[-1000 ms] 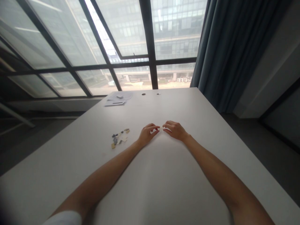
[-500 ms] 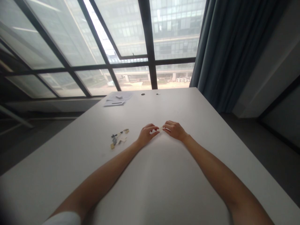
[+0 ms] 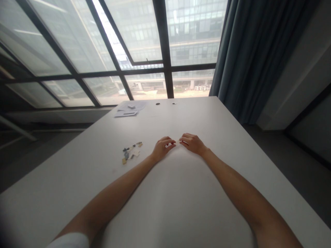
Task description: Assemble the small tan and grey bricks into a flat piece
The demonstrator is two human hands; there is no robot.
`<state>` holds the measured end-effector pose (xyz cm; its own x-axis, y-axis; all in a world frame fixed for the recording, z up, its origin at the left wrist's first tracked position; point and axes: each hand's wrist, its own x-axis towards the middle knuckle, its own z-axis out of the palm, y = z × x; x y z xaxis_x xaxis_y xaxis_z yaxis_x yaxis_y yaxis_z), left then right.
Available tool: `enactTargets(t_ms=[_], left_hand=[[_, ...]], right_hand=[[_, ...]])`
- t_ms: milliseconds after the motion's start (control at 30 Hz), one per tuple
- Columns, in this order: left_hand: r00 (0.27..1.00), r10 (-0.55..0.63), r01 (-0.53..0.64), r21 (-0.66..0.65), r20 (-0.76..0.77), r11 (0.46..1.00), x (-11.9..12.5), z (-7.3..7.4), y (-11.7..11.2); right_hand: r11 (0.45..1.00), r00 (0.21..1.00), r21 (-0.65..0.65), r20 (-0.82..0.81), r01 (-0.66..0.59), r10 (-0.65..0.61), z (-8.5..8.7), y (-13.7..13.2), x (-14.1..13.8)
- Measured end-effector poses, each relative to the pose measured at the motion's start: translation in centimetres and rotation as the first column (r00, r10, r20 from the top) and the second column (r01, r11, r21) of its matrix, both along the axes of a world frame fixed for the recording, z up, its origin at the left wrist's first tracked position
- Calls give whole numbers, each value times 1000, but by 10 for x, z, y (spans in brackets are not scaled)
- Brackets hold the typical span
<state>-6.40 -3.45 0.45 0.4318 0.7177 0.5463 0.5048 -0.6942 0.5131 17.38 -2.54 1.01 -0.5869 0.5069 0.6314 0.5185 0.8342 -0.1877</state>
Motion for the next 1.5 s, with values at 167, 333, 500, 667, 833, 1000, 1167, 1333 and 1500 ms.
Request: enactTargets(t_ms=[167,333,500,667,833,1000,1167,1333,1500], left_hand=[[999,-3,3,-19,-44,1000,0,-1,0],[998,-23,21,-25,-55,999,0,-3,1],[999,-26,25,-21,-47,999,0,-2,0],[999,12,-12,-8,-33,1000,1,-2,-2],[999,40,-40,4,-10,999,1,-1,-3],[999,33,-33,0,-27,999,2,0,-4],[999,22,-22,-8,-30,1000,2,1,-5],[999,1,-1,-9,-38,1000,2,3,-4],[999,-12,12,-18,-38,1000,2,2,-4]], right_hand=[[999,999,-10,-14,-32,32,-1,0,-1],[999,999,-8,-12,-45,45,-3,2,-1],[999,999,-8,-28,-36,36,-3,1,-1],[999,998,-39,-48,-37,35,1,-3,-2],[996,999,-72,-26,-48,46,3,-8,-2],[997,999,-71,-31,-38,36,5,-8,-2],[996,999,-71,-24,-48,47,5,-8,-2],[996,999,-73,-30,-45,43,6,-9,-3],[997,998,-66,-34,-51,49,7,-9,-3]])
